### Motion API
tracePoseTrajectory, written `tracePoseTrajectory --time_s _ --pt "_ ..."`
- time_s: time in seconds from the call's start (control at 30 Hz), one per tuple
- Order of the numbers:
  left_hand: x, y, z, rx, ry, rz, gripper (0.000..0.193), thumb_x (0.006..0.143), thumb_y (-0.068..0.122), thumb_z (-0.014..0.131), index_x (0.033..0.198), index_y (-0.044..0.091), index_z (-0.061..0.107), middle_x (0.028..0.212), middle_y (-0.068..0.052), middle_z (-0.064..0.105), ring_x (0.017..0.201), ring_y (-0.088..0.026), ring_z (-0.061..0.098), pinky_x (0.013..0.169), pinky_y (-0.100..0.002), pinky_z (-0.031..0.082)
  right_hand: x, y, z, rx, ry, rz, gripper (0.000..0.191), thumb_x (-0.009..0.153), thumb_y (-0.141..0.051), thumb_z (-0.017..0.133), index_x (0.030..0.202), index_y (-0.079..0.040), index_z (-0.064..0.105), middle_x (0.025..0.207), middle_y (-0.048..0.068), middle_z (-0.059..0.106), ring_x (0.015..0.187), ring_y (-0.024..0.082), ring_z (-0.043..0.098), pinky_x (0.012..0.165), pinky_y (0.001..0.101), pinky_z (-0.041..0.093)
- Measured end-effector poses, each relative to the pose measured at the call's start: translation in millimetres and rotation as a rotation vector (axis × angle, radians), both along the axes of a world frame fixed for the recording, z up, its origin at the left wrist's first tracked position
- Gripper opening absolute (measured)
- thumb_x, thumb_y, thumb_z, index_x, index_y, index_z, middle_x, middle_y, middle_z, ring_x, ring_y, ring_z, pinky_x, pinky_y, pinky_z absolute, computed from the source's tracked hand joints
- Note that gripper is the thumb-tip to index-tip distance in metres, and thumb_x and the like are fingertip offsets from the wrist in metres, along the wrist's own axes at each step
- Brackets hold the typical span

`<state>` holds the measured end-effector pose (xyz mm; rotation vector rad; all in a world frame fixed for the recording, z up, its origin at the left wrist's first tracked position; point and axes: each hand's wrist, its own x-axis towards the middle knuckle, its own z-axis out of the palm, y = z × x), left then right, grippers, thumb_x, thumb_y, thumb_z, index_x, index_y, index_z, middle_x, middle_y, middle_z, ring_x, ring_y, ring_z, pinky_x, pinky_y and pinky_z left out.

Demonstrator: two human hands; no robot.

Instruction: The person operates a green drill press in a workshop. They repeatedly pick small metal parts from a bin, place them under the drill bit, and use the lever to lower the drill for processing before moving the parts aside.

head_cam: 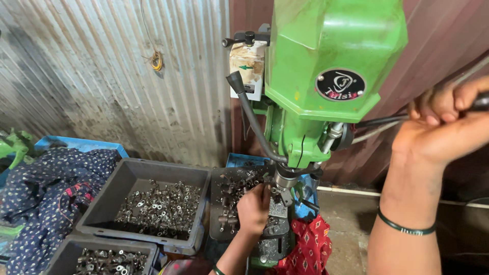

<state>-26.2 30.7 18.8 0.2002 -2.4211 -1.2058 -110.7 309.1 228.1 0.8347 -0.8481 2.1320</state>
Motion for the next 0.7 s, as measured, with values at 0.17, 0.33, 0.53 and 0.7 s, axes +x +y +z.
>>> tracePoseTrajectory --time_s 0.17,0.33,0.53,0.7 --pt "13 -10 -4 0.176 0.265 0.01 0.013 0.088 0.016 0.071 0.094 0.005 0.073 0.087 -0.016 0.074 0.079 -0.035 0.07 0.069 -0.043 0.054 -6 5 5 0.017 -0.004 0.056 0.048 0.114 -0.046 0.04 0.081 -0.011 0.033 0.066 -0.001 0.031 0.056 0.012 0.024 0.056 0.0268 0.019" --pt "20 -7 -9 0.218 0.216 0.022 0.018 0.081 0.015 0.079 0.098 0.008 0.077 0.083 -0.013 0.075 0.072 -0.03 0.073 0.067 -0.039 0.056 0 5 3 0.04 -0.004 0.077 0.047 0.116 -0.044 0.04 0.083 -0.011 0.034 0.069 0.0 0.031 0.056 0.011 0.022 0.056 0.0259 0.018" --pt "20 -6 -7 -0.006 0.398 0.044 0.017 0.079 0.016 0.081 0.093 0.008 0.078 0.083 -0.012 0.077 0.074 -0.03 0.073 0.066 -0.04 0.055 2 5 5 0.056 0.007 0.091 0.045 0.115 -0.043 0.04 0.085 -0.009 0.036 0.068 0.0 0.031 0.056 0.012 0.022 0.056 0.0262 0.018" --pt "18 -5 -9 0.319 0.265 -0.016 0.019 0.08 0.011 0.079 0.099 0.006 0.079 0.087 -0.012 0.079 0.073 -0.021 0.078 0.066 -0.033 0.058 1 9 -1 0.073 0.018 0.114 0.049 0.118 -0.046 0.039 0.085 -0.009 0.034 0.071 0.0 0.029 0.057 0.012 0.021 0.057 0.0258 0.017"
